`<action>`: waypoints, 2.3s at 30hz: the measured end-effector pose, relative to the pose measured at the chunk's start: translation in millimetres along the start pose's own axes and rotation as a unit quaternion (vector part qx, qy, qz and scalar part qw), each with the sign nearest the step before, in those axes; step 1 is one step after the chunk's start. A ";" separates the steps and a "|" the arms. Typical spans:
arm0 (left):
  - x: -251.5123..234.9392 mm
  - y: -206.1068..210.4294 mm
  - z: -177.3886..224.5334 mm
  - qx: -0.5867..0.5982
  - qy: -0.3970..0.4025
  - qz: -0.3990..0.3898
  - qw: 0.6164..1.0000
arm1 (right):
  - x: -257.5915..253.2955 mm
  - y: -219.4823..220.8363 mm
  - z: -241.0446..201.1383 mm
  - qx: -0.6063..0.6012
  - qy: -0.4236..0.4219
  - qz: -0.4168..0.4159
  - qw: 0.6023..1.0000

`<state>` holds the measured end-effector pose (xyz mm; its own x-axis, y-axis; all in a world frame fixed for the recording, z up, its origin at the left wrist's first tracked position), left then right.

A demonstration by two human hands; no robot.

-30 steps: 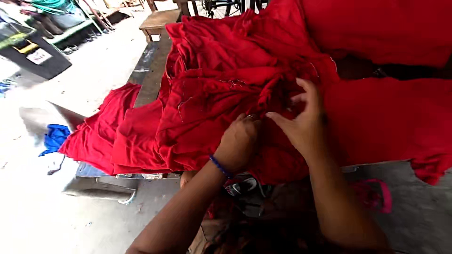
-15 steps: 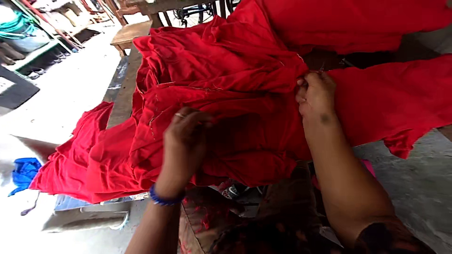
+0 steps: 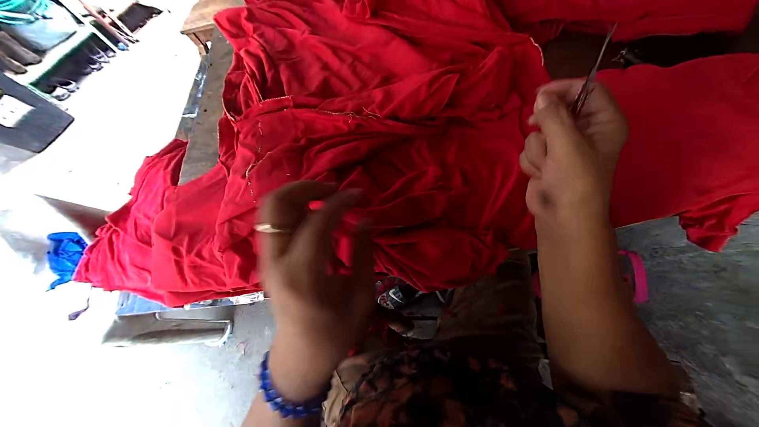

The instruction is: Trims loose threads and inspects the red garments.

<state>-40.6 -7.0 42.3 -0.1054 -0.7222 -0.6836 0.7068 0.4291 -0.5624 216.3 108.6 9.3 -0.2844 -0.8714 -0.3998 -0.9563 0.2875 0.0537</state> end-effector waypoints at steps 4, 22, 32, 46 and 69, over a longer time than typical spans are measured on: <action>-21.0 65.4 8.7 -0.040 0.003 -0.174 0.984 | 46.0 -2.3 -9.6 -0.043 0.026 -0.031 0.998; 75.2 12.1 -10.1 0.296 -0.099 0.063 0.948 | 134.3 55.4 -33.3 -0.214 0.142 -0.205 0.944; 71.0 -3.0 17.5 0.464 -0.225 0.107 0.850 | 132.0 53.5 -48.0 -0.059 -0.063 -0.290 0.953; 85.8 5.0 17.0 0.237 0.003 0.116 0.965 | 158.2 55.6 -49.4 -0.128 -0.034 -0.253 0.958; 76.8 24.6 9.9 0.430 -0.069 0.111 0.893 | 155.0 52.8 -36.8 -0.306 0.165 -0.230 0.909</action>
<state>-24.4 -57.3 -19.5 0.1500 -0.7559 -0.6373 0.9818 0.0380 0.1860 119.2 -25.9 -16.2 0.2472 -0.9441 -0.2179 -0.8094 -0.3248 0.4893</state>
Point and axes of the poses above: each hand's wrist, its own x-axis away from the middle knuckle, its own y-axis out of the palm, z = x × y, the point moved 1 cm from there along -x, towards the middle knuckle, and after that the axes turned 8 degrees about x, right-handed, at the moved point
